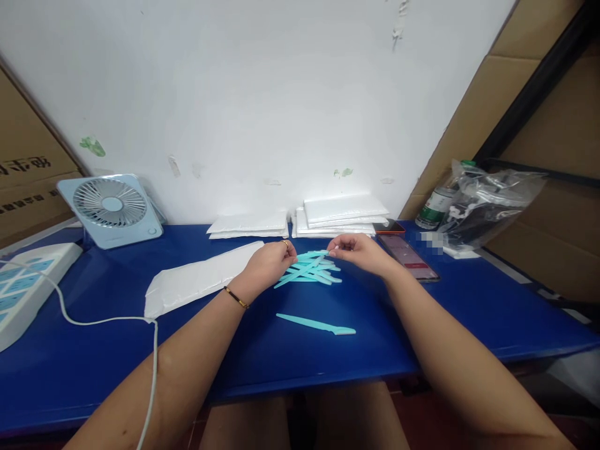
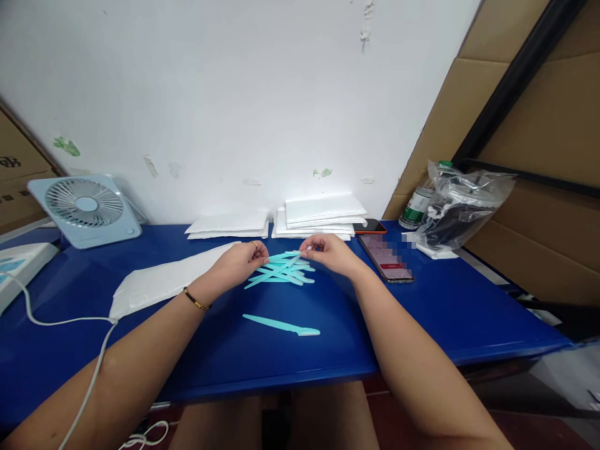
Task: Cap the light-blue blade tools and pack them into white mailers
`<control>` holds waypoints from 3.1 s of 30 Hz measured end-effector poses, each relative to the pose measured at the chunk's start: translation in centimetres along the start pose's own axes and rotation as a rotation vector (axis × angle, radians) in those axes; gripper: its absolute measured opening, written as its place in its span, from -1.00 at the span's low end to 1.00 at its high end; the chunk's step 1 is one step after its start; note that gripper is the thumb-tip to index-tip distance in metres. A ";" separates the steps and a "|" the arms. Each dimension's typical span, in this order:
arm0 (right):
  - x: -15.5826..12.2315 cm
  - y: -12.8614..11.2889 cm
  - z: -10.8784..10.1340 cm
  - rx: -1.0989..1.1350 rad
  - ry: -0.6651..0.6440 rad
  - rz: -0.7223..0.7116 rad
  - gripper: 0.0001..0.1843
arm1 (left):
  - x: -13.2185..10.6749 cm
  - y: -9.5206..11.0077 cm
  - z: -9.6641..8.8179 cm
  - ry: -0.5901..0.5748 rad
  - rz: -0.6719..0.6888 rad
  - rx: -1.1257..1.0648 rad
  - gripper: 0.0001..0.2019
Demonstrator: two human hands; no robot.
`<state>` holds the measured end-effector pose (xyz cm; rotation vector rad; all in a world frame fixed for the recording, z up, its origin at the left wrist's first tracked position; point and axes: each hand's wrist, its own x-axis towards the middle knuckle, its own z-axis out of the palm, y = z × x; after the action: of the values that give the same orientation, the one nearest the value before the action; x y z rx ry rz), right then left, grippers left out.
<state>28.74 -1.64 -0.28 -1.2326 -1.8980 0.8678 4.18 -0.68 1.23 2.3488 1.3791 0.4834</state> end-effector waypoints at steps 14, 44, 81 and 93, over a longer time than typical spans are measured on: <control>0.0 2.9 -3.5 -0.611 0.197 0.319 -0.84 | -1.3 1.3 0.7 -0.162 0.300 -0.018 -0.65; -0.4 0.1 -1.5 0.149 0.302 -0.090 -0.77 | 0.3 -0.9 1.3 0.060 0.045 -0.149 -0.79; -0.5 -2.3 5.2 -0.918 -0.301 -0.102 -0.76 | -0.2 1.4 4.2 -0.103 0.239 0.456 -0.83; 0.3 -1.6 4.1 0.153 0.315 0.001 -0.36 | -0.2 1.7 3.2 0.037 0.084 0.413 -0.80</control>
<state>24.52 -2.49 -1.06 -1.1984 -1.5530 0.7543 6.84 -2.12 -0.73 2.7446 1.5208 0.2850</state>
